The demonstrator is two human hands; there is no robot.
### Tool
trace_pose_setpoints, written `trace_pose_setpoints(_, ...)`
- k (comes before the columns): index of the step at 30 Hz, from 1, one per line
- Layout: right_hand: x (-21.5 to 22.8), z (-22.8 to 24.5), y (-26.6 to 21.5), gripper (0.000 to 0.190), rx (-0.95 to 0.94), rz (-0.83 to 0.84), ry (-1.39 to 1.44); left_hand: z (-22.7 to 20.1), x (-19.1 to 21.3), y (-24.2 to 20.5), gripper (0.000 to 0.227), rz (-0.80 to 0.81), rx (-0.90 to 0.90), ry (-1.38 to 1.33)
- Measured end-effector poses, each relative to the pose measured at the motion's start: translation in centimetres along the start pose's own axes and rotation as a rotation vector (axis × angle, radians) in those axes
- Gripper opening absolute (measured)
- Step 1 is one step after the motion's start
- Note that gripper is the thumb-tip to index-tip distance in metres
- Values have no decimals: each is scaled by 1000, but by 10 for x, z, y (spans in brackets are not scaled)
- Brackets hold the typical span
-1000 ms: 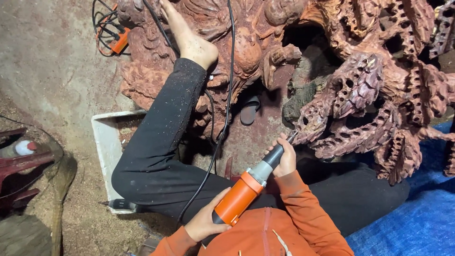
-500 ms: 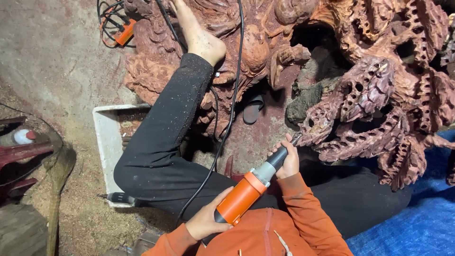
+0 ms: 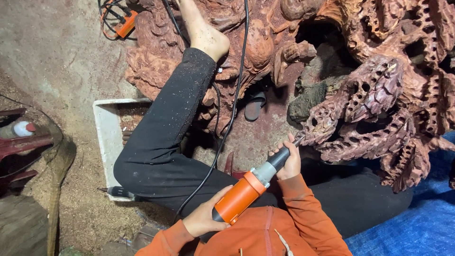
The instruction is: Carving and refining the details of a large wooden sculpture using a power rotary tool.
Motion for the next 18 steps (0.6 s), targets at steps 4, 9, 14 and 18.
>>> trace_pose_setpoints(4, 1, 0, -1, 53, 7, -17, -15, -2, 1, -2, 108, -2, 13, 5)
trace_pose_setpoints(9, -4, -1, -8, 52, 1, 25, 25, 5, 3, -5, 108, 13, -16, 12)
trace_pose_setpoints(14, 16, 4, 0, 51, 16, -57, -27, 3, 3, -3, 109, 0, 12, -1)
trace_pose_setpoints(18, 14, 11, 5, 59, 10, -31, -43, 1, 1, 3, 108, 22, -26, -40)
Point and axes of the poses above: each hand's wrist, its own y-axis towards the middle knuckle, its own x-axis out of the back of the hand, z = x × y, the point moved 10 cm from there along y, towards the middle knuckle, and after that the axes turned 4 degrees about -x, right-handed, at the moved point
